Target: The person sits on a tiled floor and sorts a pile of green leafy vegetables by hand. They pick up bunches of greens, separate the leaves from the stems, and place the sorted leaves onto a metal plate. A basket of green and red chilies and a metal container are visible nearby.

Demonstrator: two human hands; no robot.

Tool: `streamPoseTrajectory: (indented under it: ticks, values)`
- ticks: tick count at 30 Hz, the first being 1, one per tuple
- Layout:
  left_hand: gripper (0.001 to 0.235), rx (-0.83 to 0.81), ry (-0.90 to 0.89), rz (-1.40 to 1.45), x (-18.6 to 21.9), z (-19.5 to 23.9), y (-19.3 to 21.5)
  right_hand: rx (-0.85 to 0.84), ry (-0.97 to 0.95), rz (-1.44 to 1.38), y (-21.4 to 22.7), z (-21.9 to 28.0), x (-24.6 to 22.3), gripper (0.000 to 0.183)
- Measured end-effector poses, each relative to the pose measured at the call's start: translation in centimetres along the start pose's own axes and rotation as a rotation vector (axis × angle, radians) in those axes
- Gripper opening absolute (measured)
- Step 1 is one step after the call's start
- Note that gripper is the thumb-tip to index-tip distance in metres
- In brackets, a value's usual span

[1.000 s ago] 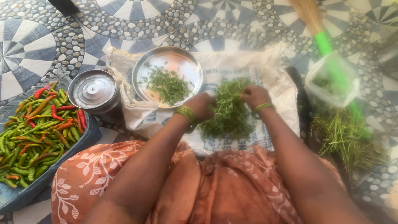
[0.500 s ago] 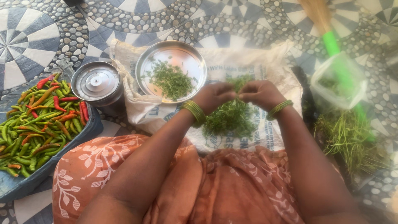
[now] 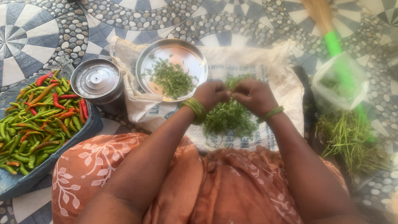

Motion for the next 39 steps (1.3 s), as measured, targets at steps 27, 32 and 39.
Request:
streamPoseTrajectory:
  ticks: [27, 32, 39]
  values:
    - [0.016, 0.34, 0.031, -0.101, -2.6, -1.9, 6.7, 0.494, -0.322, 0.228, 15.1, 6.3, 10.7, 0.023]
    - [0.021, 0.661, 0.036, -0.203, -3.9, -1.5, 11.6, 0.437, -0.602, 0.785, 19.9, 11.9, 18.6, 0.021]
    - [0.015, 1.004, -0.043, -0.317, -3.3, 0.4, 14.9, 0.24, -0.514, 0.5, 14.6, 7.9, 14.9, 0.015]
Point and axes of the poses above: each hand's wrist, its own z-axis away from the middle knuckle, its own y-axis out of the back of the hand, x = y × z, the point moved 7 cm from there along -z, towards the middle knuckle, and after that the axes turned 2 degrees about z, right-handed, at the moved point
